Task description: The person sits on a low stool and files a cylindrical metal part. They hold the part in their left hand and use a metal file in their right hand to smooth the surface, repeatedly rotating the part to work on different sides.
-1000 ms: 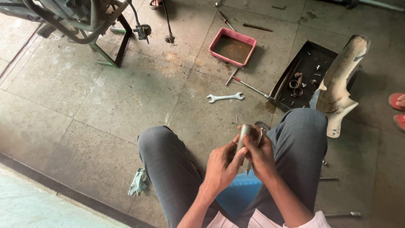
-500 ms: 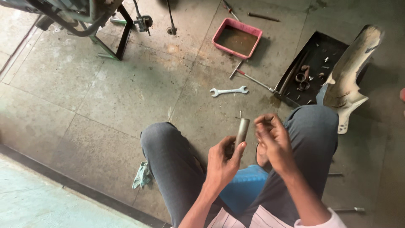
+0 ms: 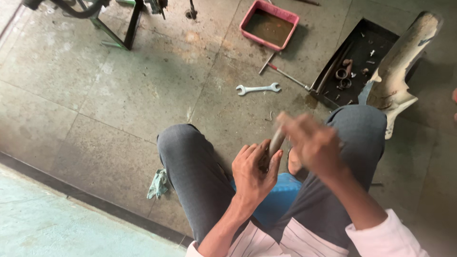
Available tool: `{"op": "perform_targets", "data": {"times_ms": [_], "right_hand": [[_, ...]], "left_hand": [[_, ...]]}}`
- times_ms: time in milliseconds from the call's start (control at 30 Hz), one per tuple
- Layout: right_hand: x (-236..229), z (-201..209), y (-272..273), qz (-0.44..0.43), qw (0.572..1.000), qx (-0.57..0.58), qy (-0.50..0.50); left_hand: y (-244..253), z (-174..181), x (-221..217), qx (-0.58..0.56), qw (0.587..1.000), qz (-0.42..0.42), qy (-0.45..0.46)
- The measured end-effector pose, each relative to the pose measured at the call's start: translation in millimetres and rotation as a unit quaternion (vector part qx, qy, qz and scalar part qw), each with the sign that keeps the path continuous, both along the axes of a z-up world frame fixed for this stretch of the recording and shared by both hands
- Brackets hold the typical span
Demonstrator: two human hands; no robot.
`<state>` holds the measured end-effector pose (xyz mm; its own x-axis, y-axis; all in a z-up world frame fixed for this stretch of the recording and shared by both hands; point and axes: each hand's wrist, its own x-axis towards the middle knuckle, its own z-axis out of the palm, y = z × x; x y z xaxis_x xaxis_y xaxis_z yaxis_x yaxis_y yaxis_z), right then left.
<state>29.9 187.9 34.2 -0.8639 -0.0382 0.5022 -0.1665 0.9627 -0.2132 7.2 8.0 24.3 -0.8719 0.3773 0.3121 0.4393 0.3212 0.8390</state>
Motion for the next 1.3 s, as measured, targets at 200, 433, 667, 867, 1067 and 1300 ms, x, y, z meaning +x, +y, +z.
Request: {"op": "perform_targets", "data": {"times_ms": [200, 433, 667, 867, 1067, 1300], "right_hand": [[4.2, 6.5, -13.9, 0.102, 0.994, 0.003, 0.038], [0.4, 15.4, -12.3, 0.075, 0.995, 0.006, 0.060], [-1.2, 7.0, -8.6, 0.070, 0.996, 0.037, 0.028], [0.7, 5.5, -19.9, 0.069, 0.995, -0.010, 0.073], [-1.2, -5.8, -11.9, 0.016, 0.999, 0.013, 0.036], [-10.4, -4.1, -4.2, -0.026, 0.996, -0.046, 0.076]], "left_hand": [[0.3, -3.3, -3.6, 0.003, 1.000, 0.013, 0.006], [2.1, -6.8, -5.0, 0.011, 1.000, 0.018, 0.019], [4.2, -7.8, -4.6, 0.029, 0.999, 0.032, 0.024], [2.0, -14.9, -5.6, 0.023, 0.999, 0.025, 0.013], [2.2, -8.6, -5.5, 0.030, 0.999, 0.036, 0.000], [2.7, -9.3, -7.9, 0.026, 0.999, 0.041, -0.014]]}}
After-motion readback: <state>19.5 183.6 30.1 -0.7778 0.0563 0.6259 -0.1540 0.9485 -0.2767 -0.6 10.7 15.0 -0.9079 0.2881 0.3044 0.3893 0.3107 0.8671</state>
